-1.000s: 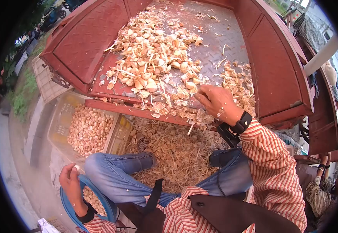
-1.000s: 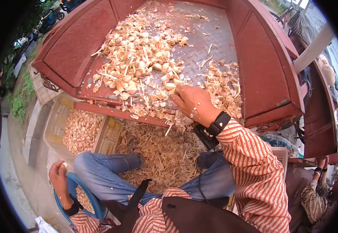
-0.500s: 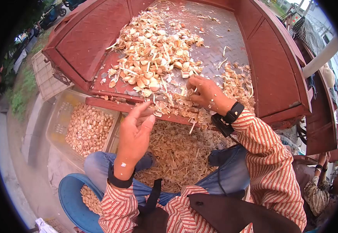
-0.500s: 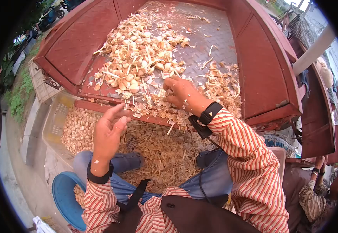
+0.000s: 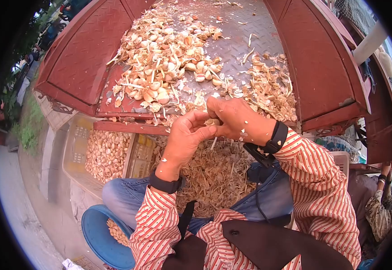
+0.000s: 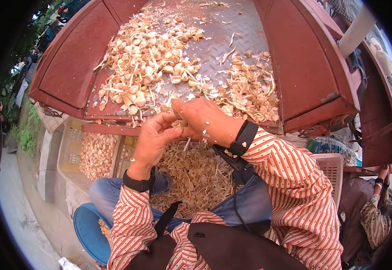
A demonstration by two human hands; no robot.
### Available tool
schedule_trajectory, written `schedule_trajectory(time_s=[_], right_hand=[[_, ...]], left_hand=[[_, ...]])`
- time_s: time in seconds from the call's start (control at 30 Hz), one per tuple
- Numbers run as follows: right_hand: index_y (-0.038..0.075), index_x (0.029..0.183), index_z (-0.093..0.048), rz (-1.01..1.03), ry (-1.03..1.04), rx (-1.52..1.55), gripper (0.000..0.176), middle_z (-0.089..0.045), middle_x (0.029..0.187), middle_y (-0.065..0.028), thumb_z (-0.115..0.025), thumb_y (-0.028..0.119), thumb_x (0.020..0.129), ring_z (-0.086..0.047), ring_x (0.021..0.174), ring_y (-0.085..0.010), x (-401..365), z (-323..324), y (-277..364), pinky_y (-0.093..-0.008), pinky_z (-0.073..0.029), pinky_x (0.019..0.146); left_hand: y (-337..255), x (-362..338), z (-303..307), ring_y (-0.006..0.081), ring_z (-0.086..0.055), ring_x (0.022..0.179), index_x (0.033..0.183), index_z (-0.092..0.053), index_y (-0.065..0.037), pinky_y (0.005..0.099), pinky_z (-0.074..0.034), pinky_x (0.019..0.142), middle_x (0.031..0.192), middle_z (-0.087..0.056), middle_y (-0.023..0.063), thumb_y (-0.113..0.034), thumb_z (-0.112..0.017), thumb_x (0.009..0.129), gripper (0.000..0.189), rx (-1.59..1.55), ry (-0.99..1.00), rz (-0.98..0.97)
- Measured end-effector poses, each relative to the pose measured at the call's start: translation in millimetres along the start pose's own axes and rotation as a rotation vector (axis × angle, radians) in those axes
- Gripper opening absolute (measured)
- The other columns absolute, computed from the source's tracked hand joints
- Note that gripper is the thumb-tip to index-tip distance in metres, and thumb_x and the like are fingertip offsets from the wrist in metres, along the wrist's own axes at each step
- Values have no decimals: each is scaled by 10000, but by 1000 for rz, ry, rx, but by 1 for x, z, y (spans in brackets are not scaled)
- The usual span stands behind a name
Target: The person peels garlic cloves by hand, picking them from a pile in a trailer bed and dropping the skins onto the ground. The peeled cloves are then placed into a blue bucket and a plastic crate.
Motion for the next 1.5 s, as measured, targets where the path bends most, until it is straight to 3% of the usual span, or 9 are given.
schedule_trajectory(time_s=[0.2,0.33,0.43,0.73,0.93,1.17,1.27,1.37,1.5], right_hand=[[12,780,-436,76,236,232,338,-506,629,-165,-713,175,678,-510,557,-303,-1,-9,20,-373,-387,523],[14,769,-426,44,468,307,305,-481,599,-106,-695,139,696,-542,564,-175,-6,-28,23,-329,-405,502],[27,703,-409,-185,606,525,306,-466,559,-36,-695,135,716,-566,515,-111,-15,-36,16,-276,-400,438],[70,650,-399,-255,507,878,276,-506,590,24,-656,77,748,-564,490,-74,-18,-35,9,-188,-399,415],[65,692,-448,-301,576,1161,236,-540,622,9,-634,145,813,-572,493,-75,-20,-39,15,-187,-412,419],[35,792,-482,-237,335,772,289,-561,670,-15,-595,289,873,-523,529,-59,-5,-33,5,-205,-423,439],[33,783,-498,-238,309,837,286,-555,648,-10,-589,288,877,-517,534,-54,-7,-32,5,-196,-413,438],[44,774,-518,-272,356,810,280,-551,623,-6,-581,296,880,-507,530,-46,-12,-30,7,-180,-379,421],[65,772,-532,-322,536,1075,267,-541,599,-1,-579,305,880,-482,503,-41,-22,-33,16,-178,-339,405]], left_hand=[[18,-16,-7,108,-587,861,1084,-544,30,233,-490,725,1016,-610,70,-63,-663,795,326,-286,119,122],[22,-27,-16,86,-588,794,1075,-552,19,212,-490,668,960,-620,39,-81,-659,802,309,-396,103,154],[31,-34,-11,63,-579,731,1052,-561,9,193,-483,605,909,-623,24,-106,-644,821,271,-327,113,199],[20,-39,-2,77,-581,653,980,-551,-2,183,-481,548,825,-619,47,-135,-611,853,194,-99,-90,4],[2,-39,6,88,-588,651,998,-551,10,184,-486,554,844,-624,62,-132,-616,851,215,-237,-15,-74],[9,-39,18,96,-601,672,1008,-577,16,191,-494,581,858,-629,63,-105,-613,850,202,-217,-250,-80],[2,-40,18,97,-605,674,991,-589,5,192,-496,586,843,-633,62,-108,-621,846,187,-126,-249,-129],[-9,-43,14,97,-609,675,979,-597,-3,188,-496,586,832,-638,62,-114,-629,840,180,14,-227,-189],[-7,-45,7,95,-613,676,966,-602,-3,191,-504,590,822,-639,57,-113,-625,843,167,-46,-153,-153]])
Point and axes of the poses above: each hand's wrist, its own x-axis towards the middle knuckle, its own z-axis out of the back of the hand, y = z × x, the point moved 9 cm from there along x, towards the middle knuckle
